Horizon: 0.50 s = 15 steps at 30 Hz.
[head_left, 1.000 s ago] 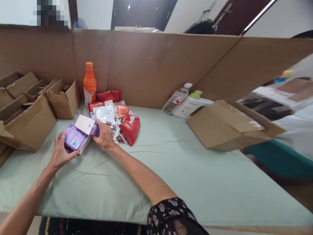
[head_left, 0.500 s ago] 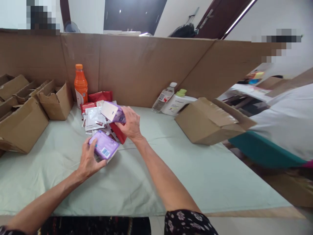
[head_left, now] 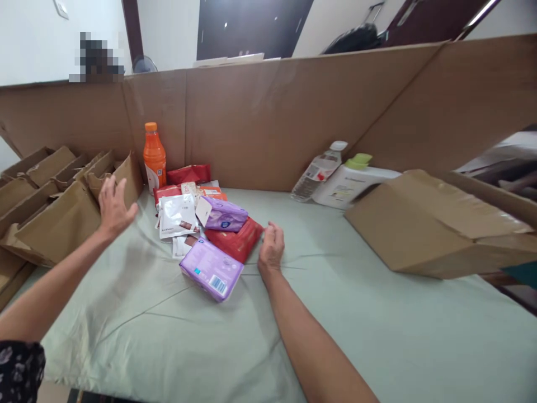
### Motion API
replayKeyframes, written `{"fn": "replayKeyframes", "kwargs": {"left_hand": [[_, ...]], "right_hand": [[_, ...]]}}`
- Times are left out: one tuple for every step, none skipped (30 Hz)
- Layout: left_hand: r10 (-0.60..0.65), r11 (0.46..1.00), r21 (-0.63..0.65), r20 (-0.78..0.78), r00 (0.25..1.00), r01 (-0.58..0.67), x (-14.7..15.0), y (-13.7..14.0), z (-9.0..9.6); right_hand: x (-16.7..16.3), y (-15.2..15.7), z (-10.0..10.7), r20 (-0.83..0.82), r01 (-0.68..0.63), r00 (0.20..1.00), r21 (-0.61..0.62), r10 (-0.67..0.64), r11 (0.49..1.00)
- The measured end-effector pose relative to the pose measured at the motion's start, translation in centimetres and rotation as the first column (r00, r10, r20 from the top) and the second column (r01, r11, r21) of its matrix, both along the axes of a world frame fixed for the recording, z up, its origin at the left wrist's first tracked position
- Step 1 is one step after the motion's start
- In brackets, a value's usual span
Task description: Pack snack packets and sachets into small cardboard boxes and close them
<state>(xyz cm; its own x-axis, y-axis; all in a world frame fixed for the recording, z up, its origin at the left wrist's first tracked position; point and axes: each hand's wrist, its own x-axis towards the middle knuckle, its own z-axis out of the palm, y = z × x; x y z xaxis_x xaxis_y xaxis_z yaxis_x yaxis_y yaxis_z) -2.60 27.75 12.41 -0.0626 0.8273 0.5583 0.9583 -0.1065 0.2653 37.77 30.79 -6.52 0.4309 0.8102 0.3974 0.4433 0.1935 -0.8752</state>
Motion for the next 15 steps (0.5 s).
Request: {"fn": "replayKeyframes", "kwargs": {"left_hand": [[0.036,0.999,-0.006,-0.012,0.999,-0.036,-0.7,1.8,1.3],[0.071,0.997,-0.017,-0.022,0.997,-0.071,-1.2,3.4,2.4],[0.104,0.994,-0.037,-0.031,0.994,-0.105,-1.6,4.8,3.4],[0.132,0.989,-0.068,-0.041,0.990,-0.135,-1.8,6.0,4.1],[0.152,0.982,-0.107,-0.053,0.987,-0.156,-2.0,6.9,4.6],[0.162,0.974,-0.146,-0.068,0.985,-0.170,-2.1,7.4,4.9],[0.162,0.968,-0.182,-0.086,0.983,-0.175,-2.1,7.6,5.1],[0.153,0.962,-0.209,-0.106,0.982,-0.173,-2.0,7.3,5.2],[0.139,0.960,-0.226,-0.127,0.982,-0.165,-2.0,6.4,5.2],[0.121,0.960,-0.233,-0.147,0.982,-0.153,-1.9,5.1,5.2],[0.101,0.963,-0.232,-0.167,0.981,-0.139,-1.9,3.3,5.1],[0.080,0.966,-0.227,-0.184,0.980,-0.121,-2.0,1.1,4.9],[0.061,0.971,-0.215,-0.200,0.978,-0.105,-2.2,-1.4,4.7],[0.040,0.976,-0.200,-0.215,0.976,-0.084,-2.5,-4.2,4.5],[0.024,0.981,-0.181,-0.226,0.974,-0.066,-3.0,-7.0,4.3]], "right_hand": [[0.2,0.3,-0.2,-0.010,0.028,1.000,-0.005,-0.028,1.000],[0.3,0.4,-0.3,-0.016,0.054,0.998,-0.009,-0.054,0.999],[0.4,0.5,-0.4,-0.017,0.071,0.997,-0.009,-0.071,0.997],[0.3,0.5,-0.5,-0.010,0.076,0.997,-0.009,-0.076,0.997],[0.2,0.5,-0.6,-0.002,0.078,0.997,-0.008,-0.078,0.997],[0.1,0.5,-0.7,0.007,0.079,0.997,-0.009,-0.079,0.997],[0.1,0.4,-0.7,0.016,0.080,0.997,-0.012,-0.080,0.997],[0.0,0.4,-0.8,0.025,0.079,0.997,-0.015,-0.079,0.997],[0.0,0.4,-0.9,0.033,0.076,0.997,-0.018,-0.075,0.997],[0.0,0.5,-1.0,0.041,0.072,0.997,-0.020,-0.071,0.997],[0.1,0.5,-1.0,0.047,0.068,0.997,-0.020,-0.067,0.998],[0.1,0.6,-1.1,0.053,0.063,0.997,-0.020,-0.062,0.998],[0.1,0.6,-1.2,0.057,0.059,0.997,-0.020,-0.058,0.998],[0.1,0.6,-1.3,0.061,0.056,0.997,-0.019,-0.055,0.998],[0.2,0.7,-1.4,0.064,0.053,0.997,-0.019,-0.051,0.998]]}}
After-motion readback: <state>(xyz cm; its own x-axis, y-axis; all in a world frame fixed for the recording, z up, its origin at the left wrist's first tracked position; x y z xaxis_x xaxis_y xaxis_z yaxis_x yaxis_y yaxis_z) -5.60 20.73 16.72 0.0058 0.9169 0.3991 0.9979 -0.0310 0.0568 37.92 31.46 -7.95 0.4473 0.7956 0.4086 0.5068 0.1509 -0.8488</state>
